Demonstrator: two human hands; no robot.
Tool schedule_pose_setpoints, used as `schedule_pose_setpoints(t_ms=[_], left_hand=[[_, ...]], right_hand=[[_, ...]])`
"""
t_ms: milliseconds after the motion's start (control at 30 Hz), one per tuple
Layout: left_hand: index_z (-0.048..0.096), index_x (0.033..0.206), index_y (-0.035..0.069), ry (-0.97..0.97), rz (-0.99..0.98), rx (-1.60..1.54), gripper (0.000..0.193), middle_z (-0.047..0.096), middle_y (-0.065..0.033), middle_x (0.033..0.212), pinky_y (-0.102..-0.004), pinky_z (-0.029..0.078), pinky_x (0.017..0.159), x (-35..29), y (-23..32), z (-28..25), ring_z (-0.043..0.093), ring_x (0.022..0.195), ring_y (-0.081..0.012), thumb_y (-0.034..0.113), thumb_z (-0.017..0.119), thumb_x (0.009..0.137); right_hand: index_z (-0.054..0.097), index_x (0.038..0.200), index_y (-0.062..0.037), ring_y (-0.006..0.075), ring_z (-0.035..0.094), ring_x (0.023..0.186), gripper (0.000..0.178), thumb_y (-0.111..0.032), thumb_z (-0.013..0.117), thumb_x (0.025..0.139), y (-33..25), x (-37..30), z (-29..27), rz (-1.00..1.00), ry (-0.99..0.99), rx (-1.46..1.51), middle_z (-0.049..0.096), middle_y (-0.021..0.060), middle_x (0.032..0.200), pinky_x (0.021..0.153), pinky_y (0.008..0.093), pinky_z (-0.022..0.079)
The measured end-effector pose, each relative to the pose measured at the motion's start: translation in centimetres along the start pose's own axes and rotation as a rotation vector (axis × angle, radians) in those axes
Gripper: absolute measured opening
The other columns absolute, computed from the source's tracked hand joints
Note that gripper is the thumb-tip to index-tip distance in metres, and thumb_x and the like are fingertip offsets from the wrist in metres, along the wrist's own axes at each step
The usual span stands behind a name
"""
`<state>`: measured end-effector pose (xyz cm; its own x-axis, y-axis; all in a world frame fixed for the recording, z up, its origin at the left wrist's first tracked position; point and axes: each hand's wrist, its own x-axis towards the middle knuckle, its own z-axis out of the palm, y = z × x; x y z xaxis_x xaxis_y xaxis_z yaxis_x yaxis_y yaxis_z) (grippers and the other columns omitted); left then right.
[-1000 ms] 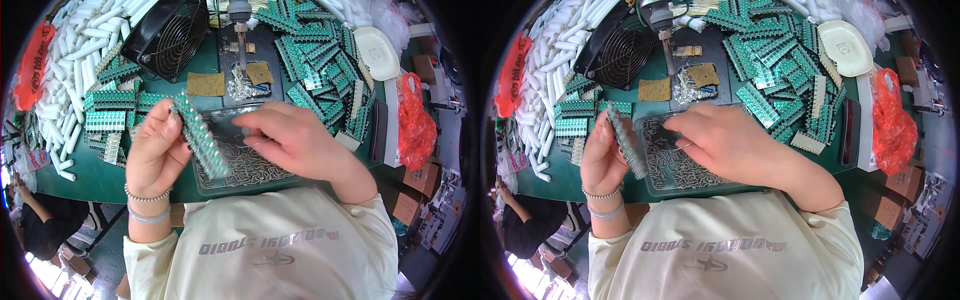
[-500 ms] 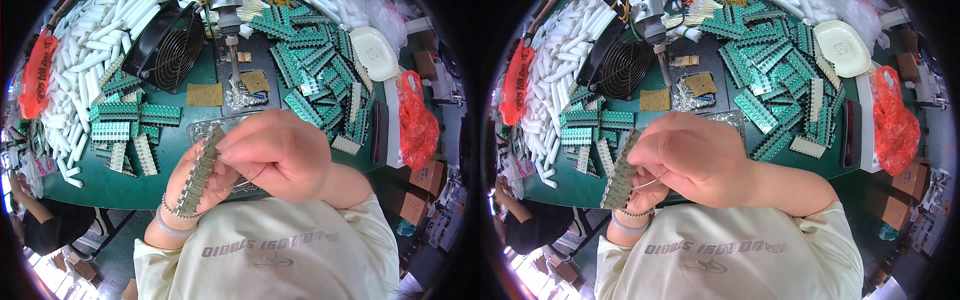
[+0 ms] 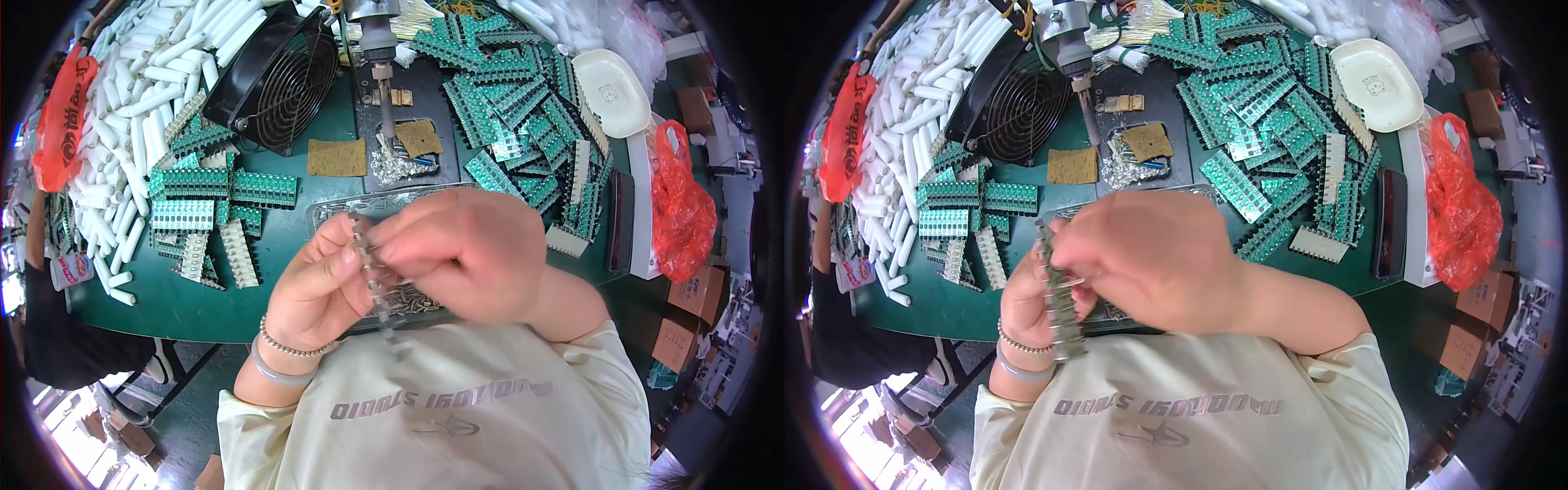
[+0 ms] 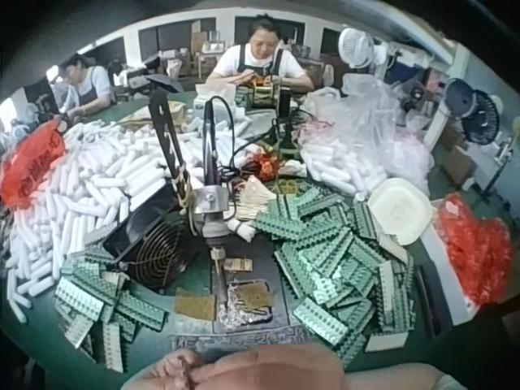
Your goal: Inserting small metal pins into printed circuit boards at an assembly workbench.
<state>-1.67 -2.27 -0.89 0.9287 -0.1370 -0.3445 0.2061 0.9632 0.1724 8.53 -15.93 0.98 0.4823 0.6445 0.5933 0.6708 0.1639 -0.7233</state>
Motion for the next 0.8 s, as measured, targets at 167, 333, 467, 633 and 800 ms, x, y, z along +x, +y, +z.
schedule_pose_setpoints(t_ms=[167,333,467,633,800], left_hand=[[0.055,0.091,0.004,0.010,-0.071,0.153,0.008,0.061,-0.0096,0.092,-0.0264,0.056,0.073,0.5,0.9,-1.5,0.062,0.082,-0.0178,0.002,0.048,0.087],[0.054,0.089,0.003,0.037,-0.037,0.163,0.006,0.062,-0.0081,0.088,-0.0239,0.056,0.068,1.2,0.8,-0.9,0.062,0.079,-0.0146,0.001,0.050,0.086],[0.052,0.086,0.003,0.096,0.069,0.300,0.002,0.061,-0.0067,0.086,-0.0206,0.055,0.064,1.6,1.0,-0.5,0.062,0.076,-0.0110,0.001,0.051,0.085],[0.050,0.082,0.002,0.185,0.150,0.509,0.005,0.059,-0.0036,0.078,-0.0162,0.053,0.060,2.8,1.8,-0.5,0.058,0.066,-0.0048,0.001,0.055,0.083],[0.050,0.081,0.003,0.317,0.178,0.695,0.009,0.058,-0.0014,0.075,-0.0142,0.049,0.056,4.1,2.0,-0.3,0.055,0.062,-0.0030,0.001,0.059,0.081]], right_hand=[[0.056,0.084,0.0018,0.0079,0.060,0.068,0.011,0.008,0.059,0.076,0.4,-1.0,-0.6,0.465,-0.014,0.359,0.064,0.0101,0.080,0.055,0.0201,0.048],[0.057,0.089,0.0011,0.0095,0.060,0.064,0.016,0.008,0.059,0.075,0.8,-1.3,-1.4,0.389,-0.123,0.095,0.063,0.0120,0.081,0.053,0.0186,0.047],[0.061,0.087,-0.0021,0.0153,0.055,0.063,0.018,0.004,0.063,0.070,1.5,-1.2,-2.1,0.159,-0.099,-0.183,0.056,0.0083,0.075,0.053,0.0231,0.042],[0.062,0.082,-0.0035,0.0161,0.046,0.064,0.011,-0.001,0.061,0.072,2.7,-1.2,-3.4,0.179,-0.201,-0.117,0.048,0.0036,0.071,0.055,0.0251,0.036],[0.061,0.084,-0.0033,0.0158,0.045,0.061,0.009,-0.002,0.061,0.075,3.0,-1.4,-1.9,0.258,-0.139,-0.181,0.047,0.0041,0.069,0.053,0.0249,0.037]])
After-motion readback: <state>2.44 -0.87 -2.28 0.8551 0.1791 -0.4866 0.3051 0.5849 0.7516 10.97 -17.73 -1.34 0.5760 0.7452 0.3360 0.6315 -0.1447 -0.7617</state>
